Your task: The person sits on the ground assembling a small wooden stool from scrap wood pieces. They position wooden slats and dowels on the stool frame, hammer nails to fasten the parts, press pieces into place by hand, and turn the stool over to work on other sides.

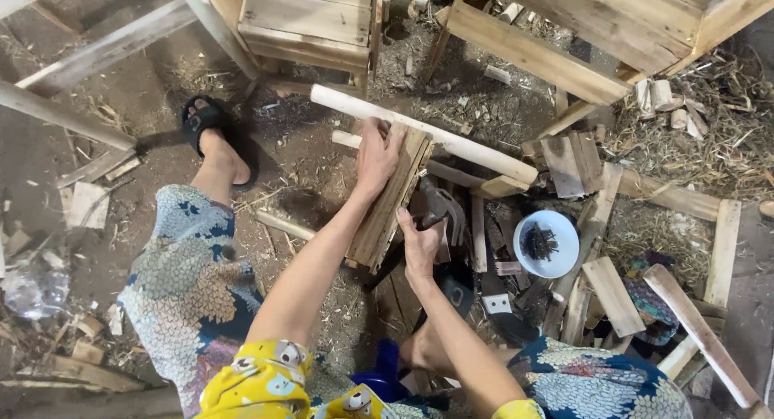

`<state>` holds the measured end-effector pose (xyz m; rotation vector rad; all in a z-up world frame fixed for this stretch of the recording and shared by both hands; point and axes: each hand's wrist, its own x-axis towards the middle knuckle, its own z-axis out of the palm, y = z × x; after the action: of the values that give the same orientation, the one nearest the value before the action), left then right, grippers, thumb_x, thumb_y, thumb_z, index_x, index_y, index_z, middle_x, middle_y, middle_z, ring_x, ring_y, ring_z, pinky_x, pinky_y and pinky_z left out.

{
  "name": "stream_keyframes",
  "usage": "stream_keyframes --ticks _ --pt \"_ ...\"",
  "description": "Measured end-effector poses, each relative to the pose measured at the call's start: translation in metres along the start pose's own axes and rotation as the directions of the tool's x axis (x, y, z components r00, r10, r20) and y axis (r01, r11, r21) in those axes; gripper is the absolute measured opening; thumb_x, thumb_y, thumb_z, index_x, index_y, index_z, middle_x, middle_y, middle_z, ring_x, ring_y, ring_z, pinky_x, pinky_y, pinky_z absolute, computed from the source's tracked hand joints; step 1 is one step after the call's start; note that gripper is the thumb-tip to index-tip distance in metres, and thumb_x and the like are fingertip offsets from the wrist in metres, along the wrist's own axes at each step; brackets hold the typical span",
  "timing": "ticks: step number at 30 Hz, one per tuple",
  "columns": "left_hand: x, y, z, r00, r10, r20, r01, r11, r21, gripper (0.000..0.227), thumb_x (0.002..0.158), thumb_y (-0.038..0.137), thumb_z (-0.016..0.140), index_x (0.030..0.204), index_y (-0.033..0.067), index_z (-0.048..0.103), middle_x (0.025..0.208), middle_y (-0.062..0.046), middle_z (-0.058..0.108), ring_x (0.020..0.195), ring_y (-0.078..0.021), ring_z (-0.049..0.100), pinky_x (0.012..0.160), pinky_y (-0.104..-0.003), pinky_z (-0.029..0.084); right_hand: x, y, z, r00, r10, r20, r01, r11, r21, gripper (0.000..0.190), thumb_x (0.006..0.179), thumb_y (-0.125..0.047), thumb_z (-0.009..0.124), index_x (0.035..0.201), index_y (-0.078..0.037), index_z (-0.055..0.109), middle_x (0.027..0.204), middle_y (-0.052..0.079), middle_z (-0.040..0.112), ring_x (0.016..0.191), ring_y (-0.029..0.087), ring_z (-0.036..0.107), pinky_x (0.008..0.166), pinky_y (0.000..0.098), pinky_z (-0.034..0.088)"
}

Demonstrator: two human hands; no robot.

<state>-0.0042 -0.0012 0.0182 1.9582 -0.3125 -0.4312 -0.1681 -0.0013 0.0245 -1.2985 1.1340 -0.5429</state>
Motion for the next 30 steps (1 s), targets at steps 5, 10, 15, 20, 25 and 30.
stream_keyframes --ticks 5,10,15,20,25,30 --pt "-0.007 0.009 -0.005 0.999 -0.036 0.006 0.036 0.999 0.002 0.033 0.089 0.036 0.054 0.108 0.0099 0.044 0.103 -0.020 0.055 0.106 -0.0414 0.056 0.090 -0.057 0.042 0.003 0.003 0.001 1.000 -0.001 -0.006 0.001 1.000 0.011 0.079 0.064 -0.034 0.087 0.127 -0.008 0.047 0.118 0.009 0.054 0.105 0.017 0.054 0.090 0.0359 0.046" --pt "-0.002 0.001 -0.002 0.994 -0.106 0.027 0.106 0.994 0.027 0.035 0.089 0.043 0.051 0.108 0.0153 0.041 0.107 -0.015 0.059 0.110 -0.0368 0.057 0.092 -0.055 0.041 0.010 0.032 -0.002 0.996 -0.086 0.038 0.083 0.995 0.064 0.074 0.071 -0.028 0.081 0.127 0.001 0.043 0.122 0.018 0.050 0.115 0.024 0.046 0.097 0.0416 0.039" --pt "0.016 -0.041 0.013 0.981 -0.174 0.090 0.169 0.983 0.069 0.049 0.084 0.063 0.050 0.103 0.0178 0.046 0.104 -0.013 0.064 0.108 -0.0334 0.060 0.090 -0.053 0.045 0.003 0.014 -0.003 0.991 -0.119 0.066 0.116 0.992 0.041 0.078 0.069 -0.033 0.081 0.127 0.003 0.043 0.125 0.022 0.050 0.122 0.029 0.046 0.103 0.0427 0.036" --pt "0.010 -0.049 0.008 0.958 -0.282 0.052 0.286 0.950 -0.125 0.030 0.081 0.038 0.061 0.076 0.0094 0.069 0.076 -0.010 0.067 0.081 -0.0259 0.068 0.071 -0.040 0.052 0.005 0.025 0.000 0.994 -0.106 0.019 0.106 0.994 -0.038 0.081 0.068 -0.040 0.083 0.127 0.001 0.046 0.125 0.021 0.051 0.121 0.029 0.048 0.105 0.0401 0.036" --pt "-0.034 0.000 -0.021 0.981 -0.151 -0.121 0.130 0.978 -0.164 0.039 0.080 0.046 0.059 0.074 0.0084 0.067 0.073 -0.016 0.065 0.081 -0.0284 0.065 0.073 -0.040 0.049 0.008 0.026 0.001 0.994 -0.112 -0.017 0.111 0.992 -0.063 0.072 0.069 -0.037 0.083 0.123 -0.003 0.051 0.119 0.016 0.057 0.116 0.025 0.053 0.100 0.0371 0.040" --pt "-0.011 -0.028 -0.023 0.933 -0.140 -0.330 0.102 0.986 -0.131 0.042 0.076 0.047 0.055 0.054 0.0113 0.060 0.056 -0.008 0.056 0.063 -0.0187 0.057 0.063 -0.033 0.044 0.008 0.021 0.000 0.995 -0.098 -0.006 0.098 0.995 -0.007 0.075 0.067 -0.038 0.084 0.123 -0.002 0.050 0.119 0.015 0.055 0.115 0.021 0.052 0.100 0.0364 0.041"
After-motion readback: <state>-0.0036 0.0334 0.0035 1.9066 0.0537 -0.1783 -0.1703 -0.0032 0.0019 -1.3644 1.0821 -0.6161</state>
